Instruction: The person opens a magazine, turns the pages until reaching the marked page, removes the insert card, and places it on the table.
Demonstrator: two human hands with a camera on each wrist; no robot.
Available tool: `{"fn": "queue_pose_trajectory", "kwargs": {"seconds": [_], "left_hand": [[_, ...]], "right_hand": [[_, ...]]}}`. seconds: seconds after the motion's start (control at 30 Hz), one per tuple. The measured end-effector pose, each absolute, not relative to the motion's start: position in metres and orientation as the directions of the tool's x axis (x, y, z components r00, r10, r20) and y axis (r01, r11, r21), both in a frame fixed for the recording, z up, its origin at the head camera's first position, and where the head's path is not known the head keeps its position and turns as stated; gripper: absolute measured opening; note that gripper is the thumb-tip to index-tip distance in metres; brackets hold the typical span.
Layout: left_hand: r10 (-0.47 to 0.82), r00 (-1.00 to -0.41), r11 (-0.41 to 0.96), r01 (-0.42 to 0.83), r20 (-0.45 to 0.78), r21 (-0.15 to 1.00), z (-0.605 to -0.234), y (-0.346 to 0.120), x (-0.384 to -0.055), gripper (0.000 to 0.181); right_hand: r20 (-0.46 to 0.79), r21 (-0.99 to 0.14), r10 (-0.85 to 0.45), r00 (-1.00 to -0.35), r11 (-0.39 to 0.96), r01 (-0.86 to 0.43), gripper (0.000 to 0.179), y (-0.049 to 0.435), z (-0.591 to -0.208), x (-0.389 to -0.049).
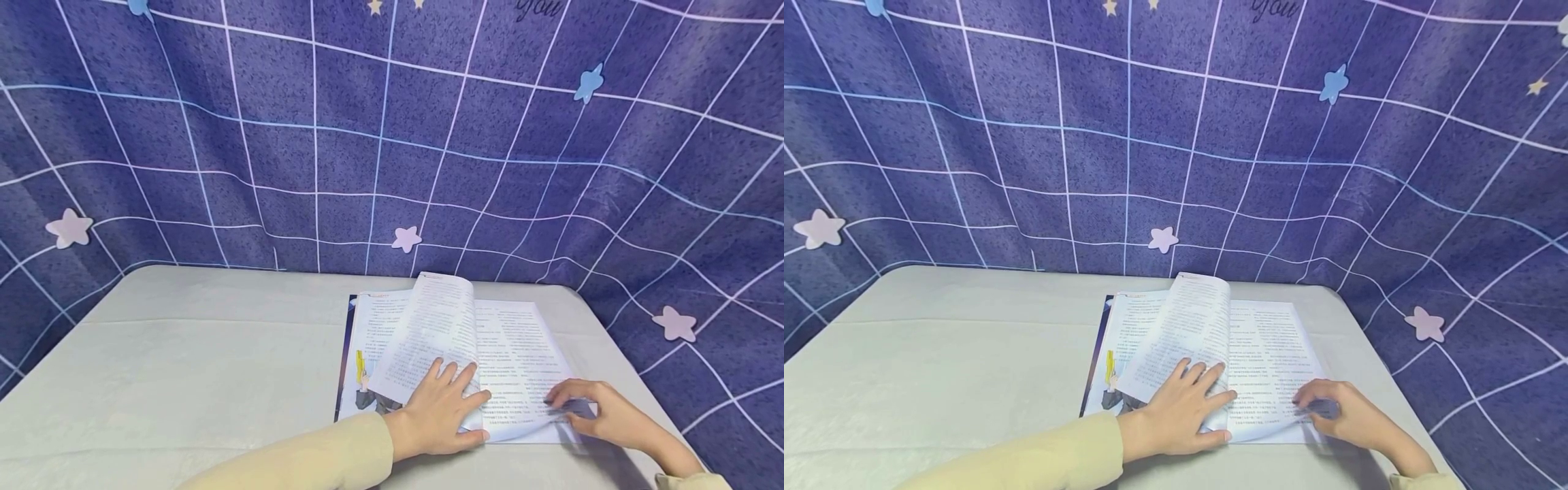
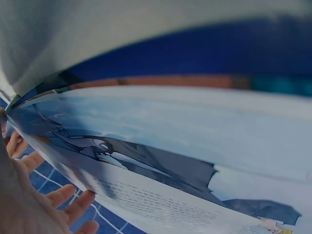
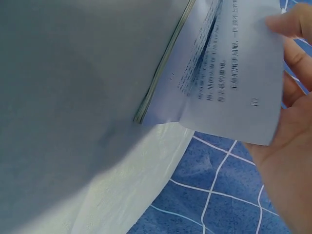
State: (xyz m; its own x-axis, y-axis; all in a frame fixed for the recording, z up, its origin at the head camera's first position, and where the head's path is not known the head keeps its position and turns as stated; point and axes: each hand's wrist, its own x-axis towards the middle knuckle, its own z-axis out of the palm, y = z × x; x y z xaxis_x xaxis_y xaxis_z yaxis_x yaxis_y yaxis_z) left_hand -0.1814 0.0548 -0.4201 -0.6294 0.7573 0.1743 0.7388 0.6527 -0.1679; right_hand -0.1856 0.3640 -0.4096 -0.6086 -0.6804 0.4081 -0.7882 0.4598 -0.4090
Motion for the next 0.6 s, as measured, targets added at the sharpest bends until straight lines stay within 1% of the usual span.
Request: {"fn": "queue_pose_trajectory", "kwargs": {"seconds": [0.13,0.5,0.6], "left_hand": [[0.758,-0.632,0.652,0.738,0.162,-0.171,-0.4194,0.0543,-0.1813,0.059],[0.776,-0.612,0.631,0.754,0.155,-0.182,-0.4196,0.0551,-0.1811,0.062],[0.780,-0.609,0.625,0.755,0.143,-0.196,-0.4195,0.0547,-0.1816,0.062]], "right_hand": [[0.414,-0.416,-0.652,-0.635,0.485,-0.769,0.044,0.3642,-0.4079,-0.1847],[0.492,-0.398,-0.595,-0.635,0.495,-0.772,0.040,0.3619,-0.4041,-0.1848],[0.511,-0.376,-0.591,-0.624,0.499,-0.781,0.041,0.3616,-0.4028,-0.1858]]}}
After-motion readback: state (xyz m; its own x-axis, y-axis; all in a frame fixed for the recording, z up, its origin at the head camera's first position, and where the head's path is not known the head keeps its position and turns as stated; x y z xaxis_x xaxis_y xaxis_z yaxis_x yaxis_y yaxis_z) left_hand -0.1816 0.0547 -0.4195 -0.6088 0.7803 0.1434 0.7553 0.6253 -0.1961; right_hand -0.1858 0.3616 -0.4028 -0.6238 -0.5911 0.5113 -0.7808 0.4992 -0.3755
